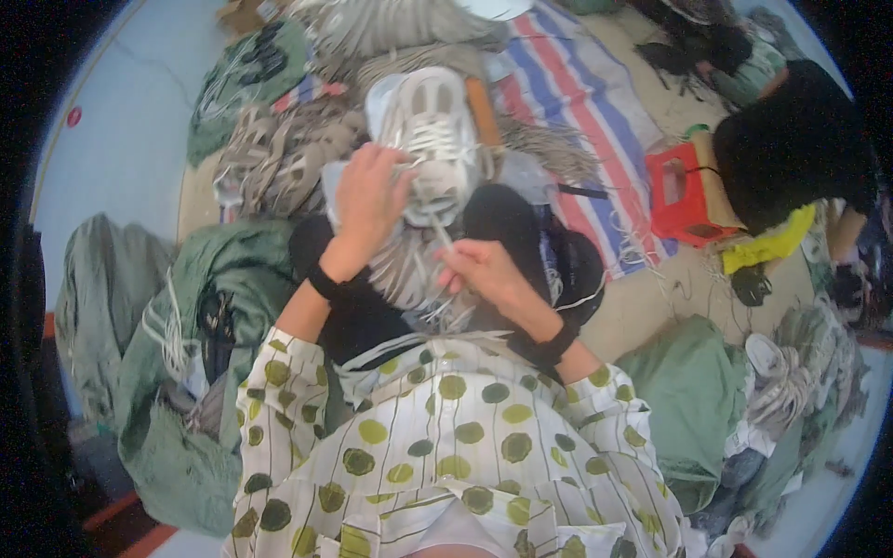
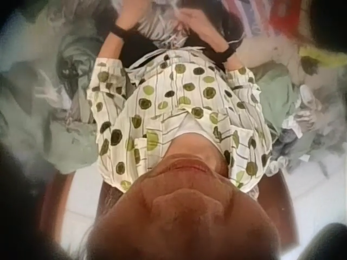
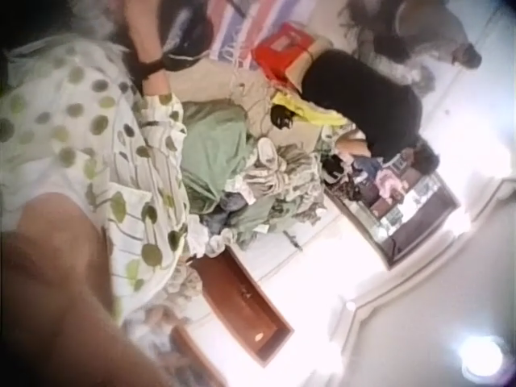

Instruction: The worker is lacing up white manufactured shoes while sitting in a workshop.

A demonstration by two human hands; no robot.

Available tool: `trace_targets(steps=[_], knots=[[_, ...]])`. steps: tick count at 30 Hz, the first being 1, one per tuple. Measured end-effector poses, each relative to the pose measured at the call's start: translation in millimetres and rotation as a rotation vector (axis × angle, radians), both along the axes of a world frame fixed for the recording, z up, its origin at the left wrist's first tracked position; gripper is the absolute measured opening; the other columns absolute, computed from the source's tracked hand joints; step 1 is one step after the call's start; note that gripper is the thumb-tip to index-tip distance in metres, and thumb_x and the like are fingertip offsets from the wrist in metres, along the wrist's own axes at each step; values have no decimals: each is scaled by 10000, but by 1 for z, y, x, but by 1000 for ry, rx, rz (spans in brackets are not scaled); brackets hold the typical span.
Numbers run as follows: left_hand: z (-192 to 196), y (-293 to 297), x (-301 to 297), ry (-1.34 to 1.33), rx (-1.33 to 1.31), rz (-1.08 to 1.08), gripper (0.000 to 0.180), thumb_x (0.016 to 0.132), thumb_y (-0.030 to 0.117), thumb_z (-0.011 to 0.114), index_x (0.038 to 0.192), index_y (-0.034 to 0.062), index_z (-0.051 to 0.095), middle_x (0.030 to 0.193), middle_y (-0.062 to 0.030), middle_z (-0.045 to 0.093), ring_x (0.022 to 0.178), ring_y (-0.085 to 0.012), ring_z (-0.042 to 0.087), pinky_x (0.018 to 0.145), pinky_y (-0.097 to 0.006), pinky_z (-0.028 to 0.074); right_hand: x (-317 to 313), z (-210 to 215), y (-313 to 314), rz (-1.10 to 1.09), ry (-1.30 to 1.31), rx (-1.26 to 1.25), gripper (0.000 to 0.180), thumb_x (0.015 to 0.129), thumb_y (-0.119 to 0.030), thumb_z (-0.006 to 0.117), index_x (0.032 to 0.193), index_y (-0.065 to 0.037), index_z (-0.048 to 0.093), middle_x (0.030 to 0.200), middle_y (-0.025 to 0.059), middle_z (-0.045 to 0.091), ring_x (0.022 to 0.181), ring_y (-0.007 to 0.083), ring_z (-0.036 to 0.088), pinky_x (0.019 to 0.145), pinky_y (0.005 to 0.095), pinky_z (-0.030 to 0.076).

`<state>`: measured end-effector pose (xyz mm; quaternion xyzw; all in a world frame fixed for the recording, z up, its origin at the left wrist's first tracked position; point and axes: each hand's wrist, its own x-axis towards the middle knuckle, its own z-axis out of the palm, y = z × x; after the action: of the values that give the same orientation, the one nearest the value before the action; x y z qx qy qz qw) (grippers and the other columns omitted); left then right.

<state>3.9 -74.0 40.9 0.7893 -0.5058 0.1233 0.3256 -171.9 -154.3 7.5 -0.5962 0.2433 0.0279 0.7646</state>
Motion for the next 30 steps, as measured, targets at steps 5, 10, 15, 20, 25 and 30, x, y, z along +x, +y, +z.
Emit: trace_targets(steps=[5, 10, 15, 20, 25, 30], knots=[[-38, 0, 32, -133, 289, 88, 281, 650, 77, 586, 928, 58, 556, 925, -134, 530, 957, -310, 495, 782, -404, 404, 6, -19, 17, 55, -93, -58, 202, 879, -131, 473, 972, -3, 599, 712, 41, 625, 603, 90, 571, 562, 231, 471], [-8, -3, 27, -303, 271, 3, 217, 700, 87, 556, 905, 43, 503, 819, -109, 540, 819, -282, 521, 693, -367, 383, 10, -33, 24, 64, -96, -24, 210, 880, -155, 480, 970, 2, 587, 702, 43, 620, 534, 67, 534, 498, 209, 436], [-22, -12, 43, 740, -216, -212, 95, 821, 43, 458, 914, 41, 478, 733, -57, 535, 648, -159, 513, 635, -239, 393, 12, -31, 23, 60, -104, -95, 224, 882, -196, 494, 950, -10, 598, 697, 46, 619, 526, 74, 535, 489, 209, 425], [14, -1, 52, 1240, -382, -274, 77, 852, 79, 468, 898, 43, 517, 739, 3, 524, 646, -81, 480, 626, -187, 366, 8, -23, 26, 51, -91, -80, 221, 887, -202, 485, 901, -17, 606, 694, 46, 618, 533, 74, 545, 486, 208, 428], [4, 29, 74, 977, -361, -200, 107, 826, 87, 501, 898, 27, 553, 758, 9, 517, 683, -84, 461, 647, -225, 365, -49, -7, -25, -27, -265, -490, 177, 819, -107, 491, 879, -14, 629, 692, 56, 610, 568, 106, 592, 509, 245, 491], [-22, 12, 57, 1045, -286, -305, 197, 777, 93, 528, 964, 32, 545, 914, 0, 555, 880, -98, 507, 791, -233, 388, -180, 16, -89, -452, 330, -1133, 178, 845, -159, 476, 854, -50, 617, 559, 47, 521, 475, 143, 476, 458, 301, 381]])
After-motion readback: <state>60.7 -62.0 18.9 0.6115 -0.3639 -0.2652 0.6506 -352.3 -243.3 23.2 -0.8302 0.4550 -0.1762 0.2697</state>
